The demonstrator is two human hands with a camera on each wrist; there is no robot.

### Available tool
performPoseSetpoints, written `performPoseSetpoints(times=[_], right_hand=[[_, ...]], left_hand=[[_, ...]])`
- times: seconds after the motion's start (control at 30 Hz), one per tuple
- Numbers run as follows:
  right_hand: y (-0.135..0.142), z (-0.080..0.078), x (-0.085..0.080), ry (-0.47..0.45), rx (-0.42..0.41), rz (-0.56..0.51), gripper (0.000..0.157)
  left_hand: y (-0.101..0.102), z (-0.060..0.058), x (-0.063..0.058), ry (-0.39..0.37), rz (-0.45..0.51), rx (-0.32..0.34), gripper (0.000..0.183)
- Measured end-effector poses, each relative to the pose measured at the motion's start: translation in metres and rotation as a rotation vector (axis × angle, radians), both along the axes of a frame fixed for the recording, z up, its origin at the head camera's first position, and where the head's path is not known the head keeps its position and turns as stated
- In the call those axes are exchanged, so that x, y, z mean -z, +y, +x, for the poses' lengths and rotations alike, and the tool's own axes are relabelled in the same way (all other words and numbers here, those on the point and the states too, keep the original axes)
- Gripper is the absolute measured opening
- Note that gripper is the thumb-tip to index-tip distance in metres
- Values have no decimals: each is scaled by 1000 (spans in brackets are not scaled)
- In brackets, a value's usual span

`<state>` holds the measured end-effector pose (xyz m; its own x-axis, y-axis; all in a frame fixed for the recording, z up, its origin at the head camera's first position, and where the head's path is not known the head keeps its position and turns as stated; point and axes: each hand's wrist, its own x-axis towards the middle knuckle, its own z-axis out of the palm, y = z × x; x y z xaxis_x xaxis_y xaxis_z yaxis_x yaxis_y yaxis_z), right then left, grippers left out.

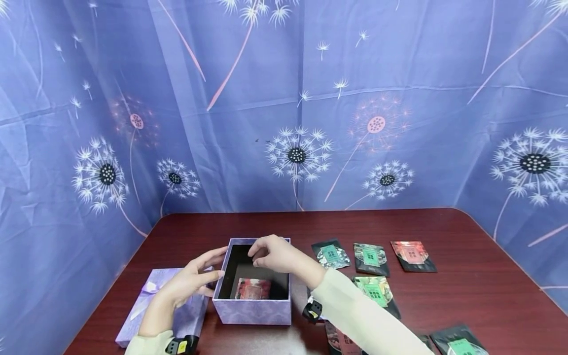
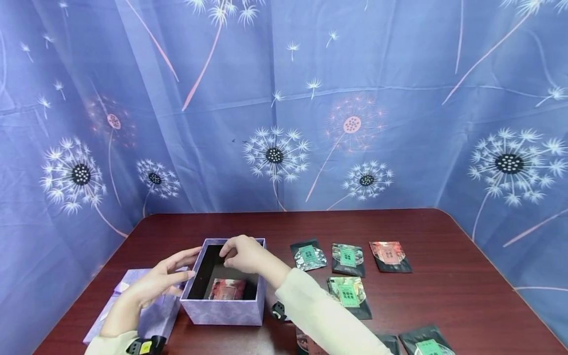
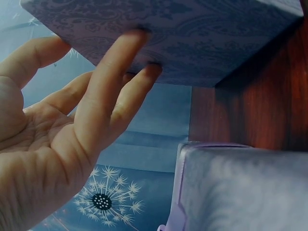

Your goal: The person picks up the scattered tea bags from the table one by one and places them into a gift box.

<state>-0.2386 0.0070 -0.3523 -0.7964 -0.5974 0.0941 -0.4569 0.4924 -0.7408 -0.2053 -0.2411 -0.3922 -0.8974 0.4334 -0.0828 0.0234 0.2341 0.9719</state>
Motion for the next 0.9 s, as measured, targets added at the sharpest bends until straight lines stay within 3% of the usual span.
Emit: performPoseSetpoints(times=[0.4, 0.63, 0.9], right_hand=[[46, 21, -14, 111, 166, -309, 19], [71, 28, -27, 191, 290, -356, 21], [109, 20, -31, 201, 458, -355, 23]], left_hand=[[-2, 1, 5, 13, 20, 8, 67], [-4, 2, 3, 8, 28, 12, 67], [-2, 0, 0, 28, 30, 28, 67]])
